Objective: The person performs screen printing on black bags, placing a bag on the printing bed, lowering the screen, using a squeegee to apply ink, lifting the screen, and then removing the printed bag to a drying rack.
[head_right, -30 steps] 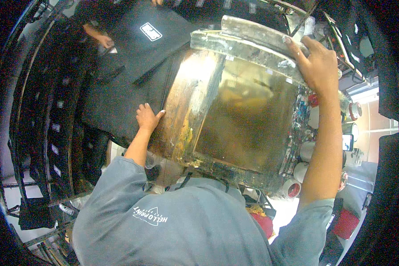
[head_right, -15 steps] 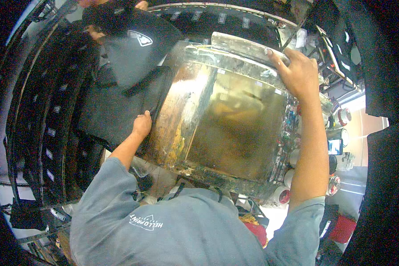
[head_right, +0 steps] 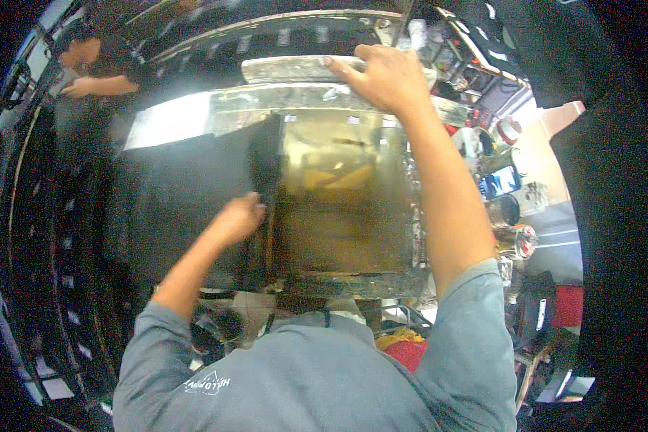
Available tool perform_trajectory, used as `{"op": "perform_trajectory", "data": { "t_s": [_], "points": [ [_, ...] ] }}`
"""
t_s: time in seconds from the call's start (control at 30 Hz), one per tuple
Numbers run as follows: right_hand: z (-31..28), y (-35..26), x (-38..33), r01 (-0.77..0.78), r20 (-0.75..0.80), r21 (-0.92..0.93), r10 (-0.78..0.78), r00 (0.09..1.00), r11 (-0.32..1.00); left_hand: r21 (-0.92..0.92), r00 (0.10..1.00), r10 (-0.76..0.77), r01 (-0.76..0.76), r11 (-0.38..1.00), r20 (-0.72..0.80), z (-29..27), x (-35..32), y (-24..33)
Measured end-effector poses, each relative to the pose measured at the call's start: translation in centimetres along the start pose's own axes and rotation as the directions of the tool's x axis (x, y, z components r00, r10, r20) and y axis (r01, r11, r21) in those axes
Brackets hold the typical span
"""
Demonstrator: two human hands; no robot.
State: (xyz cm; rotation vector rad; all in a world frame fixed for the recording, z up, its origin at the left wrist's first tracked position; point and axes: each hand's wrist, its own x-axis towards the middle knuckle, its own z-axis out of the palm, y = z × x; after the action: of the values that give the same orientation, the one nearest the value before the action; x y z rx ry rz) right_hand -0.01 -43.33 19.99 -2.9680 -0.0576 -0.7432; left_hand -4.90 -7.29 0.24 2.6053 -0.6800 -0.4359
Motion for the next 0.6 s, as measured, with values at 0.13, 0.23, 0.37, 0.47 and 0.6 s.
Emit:
{"op": "perform_trajectory", "data": {
  "t_s": [0.13, 0.23, 0.37, 0.47, 0.6],
  "points": [
    [-0.6, 0.7, -0.2, 0.001, -0.014, -0.022, -0.002, 1.0, 1.0, -0.2, 0.994, 0.076, -0.059, 0.978, 0.078, 11.4, 4.9, 10.3],
    [0.1, 1.2, -0.7, -0.001, 0.008, -0.037, 0.002, 1.0, 0.999, 0.186, 0.963, 0.267, -0.256, 0.949, -0.038, 14.6, 4.2, 9.4],
    [-0.1, 0.4, -0.3, 0.038, -0.03, 0.012, -0.037, 0.999, 0.999, 0.278, 0.99, 0.124, -0.099, 0.955, -0.073, 15.1, 0.7, 3.1],
    [-0.9, 0.4, 0.3, 0.038, -0.004, 0.023, -0.038, 0.999, 0.999, 0.247, 0.979, 0.183, -0.155, 0.957, -0.092, 18.4, 2.8, 3.9],
    [-1.4, 0.7, 1.6, -0.009, 0.103, -0.009, 0.01, 0.995, 1.0, 0.172, 0.975, 0.17, -0.145, 0.974, -0.143, 21.0, 7.8, 8.5]
  ]
}}
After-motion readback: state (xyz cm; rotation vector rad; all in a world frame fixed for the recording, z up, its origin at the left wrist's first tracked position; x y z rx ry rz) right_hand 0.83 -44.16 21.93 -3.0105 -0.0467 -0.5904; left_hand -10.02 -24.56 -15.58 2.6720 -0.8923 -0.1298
